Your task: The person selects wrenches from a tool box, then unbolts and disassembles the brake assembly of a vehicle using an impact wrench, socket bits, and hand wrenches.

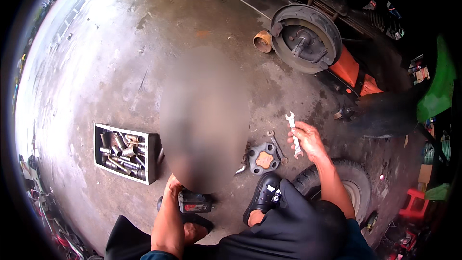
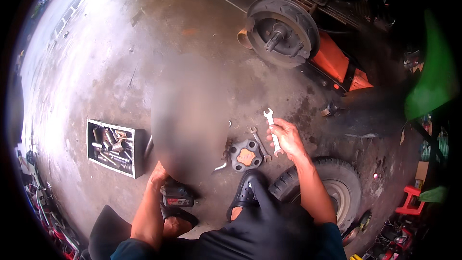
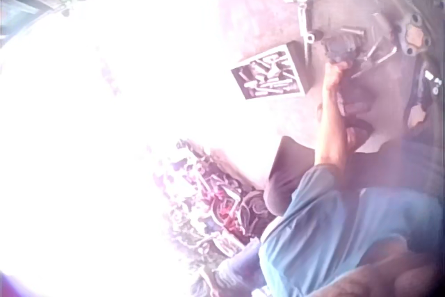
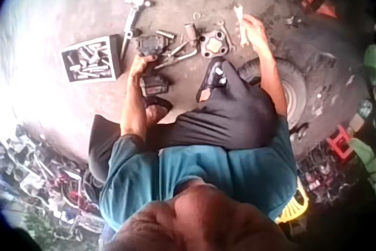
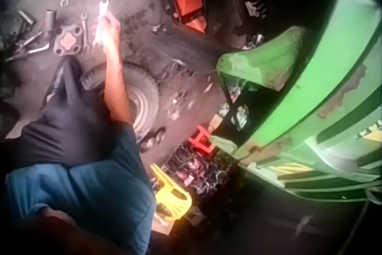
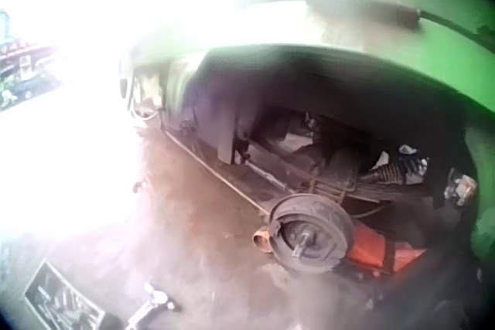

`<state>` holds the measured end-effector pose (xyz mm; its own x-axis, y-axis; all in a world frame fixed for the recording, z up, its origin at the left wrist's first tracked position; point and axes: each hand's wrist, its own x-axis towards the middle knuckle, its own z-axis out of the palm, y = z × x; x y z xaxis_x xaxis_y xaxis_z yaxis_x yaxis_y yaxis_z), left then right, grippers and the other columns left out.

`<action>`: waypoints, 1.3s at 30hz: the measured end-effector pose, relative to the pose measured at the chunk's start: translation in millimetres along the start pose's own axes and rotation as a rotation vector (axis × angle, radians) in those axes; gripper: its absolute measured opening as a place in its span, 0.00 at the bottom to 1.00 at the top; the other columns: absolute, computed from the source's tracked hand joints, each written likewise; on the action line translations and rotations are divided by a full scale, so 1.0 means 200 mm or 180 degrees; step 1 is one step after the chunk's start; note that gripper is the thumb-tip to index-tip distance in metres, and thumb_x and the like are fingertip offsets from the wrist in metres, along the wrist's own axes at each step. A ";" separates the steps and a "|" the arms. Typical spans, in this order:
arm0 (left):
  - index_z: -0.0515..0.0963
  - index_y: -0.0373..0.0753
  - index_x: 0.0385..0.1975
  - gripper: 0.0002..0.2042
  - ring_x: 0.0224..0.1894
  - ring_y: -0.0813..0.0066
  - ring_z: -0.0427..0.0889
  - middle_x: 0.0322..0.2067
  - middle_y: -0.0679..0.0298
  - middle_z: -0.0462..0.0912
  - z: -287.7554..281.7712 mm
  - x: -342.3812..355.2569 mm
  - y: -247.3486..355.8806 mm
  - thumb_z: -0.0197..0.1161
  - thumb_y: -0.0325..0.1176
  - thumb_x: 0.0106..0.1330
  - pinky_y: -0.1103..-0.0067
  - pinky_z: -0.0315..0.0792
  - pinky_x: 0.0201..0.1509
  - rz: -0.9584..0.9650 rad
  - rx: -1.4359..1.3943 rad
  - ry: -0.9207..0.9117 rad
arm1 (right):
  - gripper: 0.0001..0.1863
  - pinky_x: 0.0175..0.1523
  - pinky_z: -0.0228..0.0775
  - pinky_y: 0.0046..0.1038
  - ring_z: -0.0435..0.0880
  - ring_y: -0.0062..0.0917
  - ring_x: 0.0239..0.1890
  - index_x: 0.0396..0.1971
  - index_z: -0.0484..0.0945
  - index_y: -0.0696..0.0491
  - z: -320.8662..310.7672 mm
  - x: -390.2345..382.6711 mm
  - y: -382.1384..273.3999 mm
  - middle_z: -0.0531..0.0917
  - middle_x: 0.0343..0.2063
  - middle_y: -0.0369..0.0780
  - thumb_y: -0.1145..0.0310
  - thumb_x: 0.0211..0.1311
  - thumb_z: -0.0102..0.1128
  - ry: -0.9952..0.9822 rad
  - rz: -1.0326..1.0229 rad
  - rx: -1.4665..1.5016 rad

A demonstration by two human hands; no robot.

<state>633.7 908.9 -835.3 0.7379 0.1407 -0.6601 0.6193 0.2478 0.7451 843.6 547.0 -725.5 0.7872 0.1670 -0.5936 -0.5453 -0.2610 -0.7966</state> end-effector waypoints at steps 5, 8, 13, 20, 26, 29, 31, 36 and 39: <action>0.77 0.32 0.35 0.14 0.32 0.74 0.77 0.30 0.63 0.79 0.04 0.02 0.08 0.66 0.29 0.49 0.78 0.72 0.36 -0.0436 0.0151 -0.0021 | 0.10 0.27 0.70 0.21 0.77 0.18 0.24 0.41 0.74 0.56 -0.07 0.08 0.12 0.78 0.26 0.36 0.69 0.63 0.51 0.0233 0.0186 -0.0726; 0.76 0.32 0.39 0.15 0.32 0.75 0.76 0.32 0.63 0.78 -0.04 -0.02 -0.04 0.66 0.28 0.50 0.77 0.74 0.35 -0.0174 -0.0301 -0.0181 | 0.09 0.24 0.69 0.21 0.76 0.18 0.23 0.39 0.74 0.55 -0.06 0.07 0.17 0.78 0.26 0.37 0.69 0.62 0.50 0.0264 0.0241 -0.0478; 0.77 0.33 0.36 0.17 0.30 0.76 0.77 0.29 0.65 0.79 0.00 -0.08 0.11 0.68 0.28 0.45 0.79 0.72 0.34 -0.0565 -0.0734 -0.0003 | 0.08 0.22 0.67 0.20 0.75 0.16 0.20 0.38 0.72 0.55 -0.03 -0.02 0.10 0.77 0.23 0.36 0.69 0.60 0.50 0.0017 0.0339 -0.0403; 0.79 0.34 0.32 0.12 0.23 0.77 0.76 0.23 0.65 0.80 -0.05 -0.19 0.31 0.65 0.27 0.45 0.81 0.71 0.28 -0.0553 -0.0604 0.0058 | 0.14 0.37 0.70 0.30 0.80 0.31 0.28 0.34 0.75 0.58 0.40 0.11 0.17 0.81 0.24 0.42 0.61 0.56 0.61 -0.0729 -0.0797 -0.1707; 0.75 0.34 0.38 0.18 0.26 0.66 0.80 0.26 0.58 0.79 -0.05 -0.30 0.28 0.68 0.32 0.46 0.73 0.76 0.28 -0.0613 -0.1060 0.0106 | 0.14 0.38 0.73 0.43 0.81 0.45 0.32 0.36 0.72 0.57 1.00 0.26 0.21 0.80 0.33 0.48 0.62 0.56 0.59 -0.0859 -0.2292 -0.3196; 0.73 0.34 0.40 0.20 0.26 0.64 0.80 0.26 0.56 0.78 0.02 -0.40 0.37 0.68 0.33 0.46 0.71 0.77 0.28 -0.0551 -0.1520 0.0137 | 0.17 0.41 0.75 0.41 0.81 0.45 0.37 0.36 0.72 0.60 1.02 0.29 0.18 0.79 0.36 0.50 0.61 0.54 0.61 -0.1344 -0.1643 -0.3843; 0.71 0.33 0.43 0.24 0.24 0.61 0.79 0.25 0.55 0.76 0.01 -0.42 0.35 0.67 0.34 0.45 0.68 0.77 0.27 -0.0369 -0.1840 0.0071 | 0.20 0.40 0.75 0.41 0.82 0.44 0.38 0.35 0.74 0.61 1.10 0.33 0.23 0.82 0.31 0.52 0.60 0.50 0.65 -0.1419 -0.1829 -0.3892; 0.70 0.28 0.40 0.23 0.23 0.60 0.78 0.24 0.54 0.75 0.26 -0.37 0.51 0.64 0.30 0.42 0.66 0.77 0.26 0.0035 -0.1848 -0.0012 | 0.11 0.19 0.64 0.24 0.74 0.19 0.19 0.28 0.73 0.55 0.89 0.24 -0.09 0.78 0.22 0.38 0.62 0.55 0.58 -0.1435 0.0414 0.0450; 0.72 0.29 0.37 0.17 0.25 0.64 0.78 0.25 0.55 0.77 0.45 -0.30 0.66 0.64 0.25 0.45 0.70 0.76 0.30 0.0053 -0.1856 -0.0408 | 0.10 0.17 0.57 0.19 0.72 0.17 0.19 0.31 0.74 0.53 0.70 0.14 -0.25 0.77 0.22 0.36 0.62 0.57 0.57 -0.0972 0.0581 0.1709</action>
<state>695.7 846.7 -689.0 0.7952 0.0413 -0.6049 0.3845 0.7371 0.5558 851.9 697.4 -718.8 0.5939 0.4487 -0.6678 -0.7933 0.1883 -0.5790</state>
